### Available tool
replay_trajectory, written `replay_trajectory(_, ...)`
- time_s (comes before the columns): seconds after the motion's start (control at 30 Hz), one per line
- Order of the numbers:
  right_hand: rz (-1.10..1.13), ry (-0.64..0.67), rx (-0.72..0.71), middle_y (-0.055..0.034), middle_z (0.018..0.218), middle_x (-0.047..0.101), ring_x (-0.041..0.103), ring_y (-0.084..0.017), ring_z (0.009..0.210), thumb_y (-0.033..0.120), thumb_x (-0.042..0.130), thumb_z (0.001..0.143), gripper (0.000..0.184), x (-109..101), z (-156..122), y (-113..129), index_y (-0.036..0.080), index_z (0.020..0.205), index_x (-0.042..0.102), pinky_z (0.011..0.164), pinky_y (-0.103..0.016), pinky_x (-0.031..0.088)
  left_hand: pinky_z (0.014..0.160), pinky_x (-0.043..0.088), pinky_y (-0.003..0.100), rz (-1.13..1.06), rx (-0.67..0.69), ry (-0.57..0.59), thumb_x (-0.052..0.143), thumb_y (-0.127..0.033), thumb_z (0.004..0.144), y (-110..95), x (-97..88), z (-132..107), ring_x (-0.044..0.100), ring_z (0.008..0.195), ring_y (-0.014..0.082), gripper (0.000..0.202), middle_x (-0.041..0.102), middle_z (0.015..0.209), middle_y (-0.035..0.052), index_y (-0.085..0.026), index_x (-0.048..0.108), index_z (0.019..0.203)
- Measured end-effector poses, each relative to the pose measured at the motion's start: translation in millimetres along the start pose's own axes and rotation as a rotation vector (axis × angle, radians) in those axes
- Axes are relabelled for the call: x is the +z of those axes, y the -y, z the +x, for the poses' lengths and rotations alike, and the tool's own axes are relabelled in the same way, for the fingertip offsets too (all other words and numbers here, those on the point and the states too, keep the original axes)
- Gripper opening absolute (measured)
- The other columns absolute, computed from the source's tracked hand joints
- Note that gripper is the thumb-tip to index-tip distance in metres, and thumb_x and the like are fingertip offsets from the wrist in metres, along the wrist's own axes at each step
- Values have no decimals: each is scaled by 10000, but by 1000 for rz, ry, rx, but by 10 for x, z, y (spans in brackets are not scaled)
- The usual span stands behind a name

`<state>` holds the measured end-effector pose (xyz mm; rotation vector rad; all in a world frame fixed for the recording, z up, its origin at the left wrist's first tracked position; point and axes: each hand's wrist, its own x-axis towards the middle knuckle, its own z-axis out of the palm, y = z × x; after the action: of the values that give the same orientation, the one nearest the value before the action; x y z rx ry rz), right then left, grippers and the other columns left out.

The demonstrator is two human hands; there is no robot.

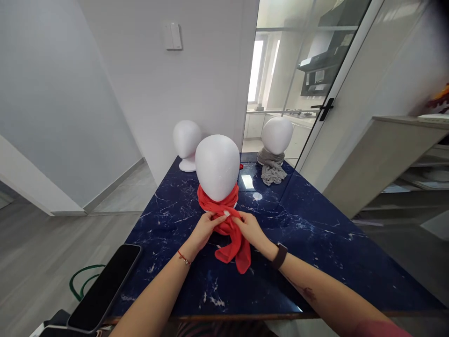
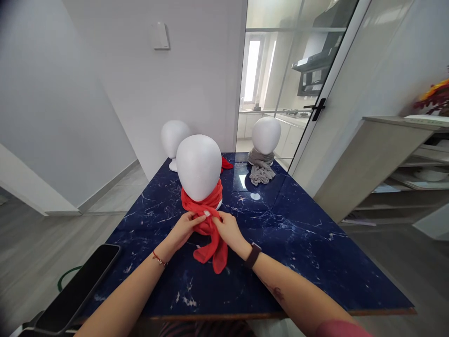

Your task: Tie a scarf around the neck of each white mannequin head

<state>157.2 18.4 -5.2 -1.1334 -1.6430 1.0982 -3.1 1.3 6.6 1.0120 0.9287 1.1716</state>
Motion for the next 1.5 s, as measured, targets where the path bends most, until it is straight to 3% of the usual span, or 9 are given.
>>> replay_trajectory(0.17,324,1,103,-28,835,663,543,-135,690,390,557,766,297,-147,136,33,174,928,680,652,-266,416,667,497,229,-285,-112,-61,631,-41,607,-69,-76,-25,638,665,127,253,695,800,38,-117,635,848)
replay_trajectory(0.33,587,11,259,74,551,491,317,-33,418,400,651,699,271,-125,101,120,198,846,547,416,-179,220,721,533,277,-476,-289,-99,540,-119,737,-178,-74,-48,665,692,161,172,702,783,90,-75,635,874)
replay_trajectory(0.57,265,602,237,39,610,531,346,-39,473,331,678,685,223,-109,28,37,136,743,585,475,-198,255,731,544,315,-548,-332,-30,536,-328,847,-164,-43,-67,671,692,190,280,702,797,110,-69,626,906)
replay_trajectory(0.77,-242,303,-161,-16,780,550,491,-133,736,225,640,676,109,-41,31,1,155,596,617,694,-247,382,715,550,293,-531,-382,-231,515,-211,843,-81,-22,1,663,642,166,171,697,740,99,-74,613,810)
replay_trajectory(0.87,-333,118,-144,-4,656,520,451,-114,630,176,537,708,121,-26,59,0,165,605,600,630,-237,368,692,549,285,-523,-364,-248,488,-146,835,-81,-20,18,654,608,157,145,693,722,93,-69,610,819)
replay_trajectory(1.1,572,258,359,-28,772,633,581,-152,714,284,540,682,147,106,84,32,174,763,594,707,-302,486,648,532,292,-518,-374,-134,505,-177,826,-64,-80,-4,646,604,172,165,678,703,109,-54,615,831)
replay_trajectory(1.23,837,241,557,-40,820,650,594,-142,731,436,582,742,268,169,114,92,183,824,611,713,-295,493,601,503,291,-368,-236,-173,637,-180,723,4,-96,-9,617,567,162,132,661,682,76,-91,595,812)
replay_trajectory(1.4,840,124,473,-10,781,656,575,-110,666,307,733,657,216,242,188,80,174,783,619,630,-234,451,572,413,212,89,113,-488,727,-235,646,64,-62,-36,522,543,97,261,541,607,-50,-183,494,752)
replay_trajectory(1.5,893,87,450,22,730,651,570,-102,633,232,738,625,192,263,203,57,185,760,609,625,-236,437,639,408,230,475,336,-445,627,-233,746,29,-23,-101,528,637,118,152,541,716,-29,-209,533,863)
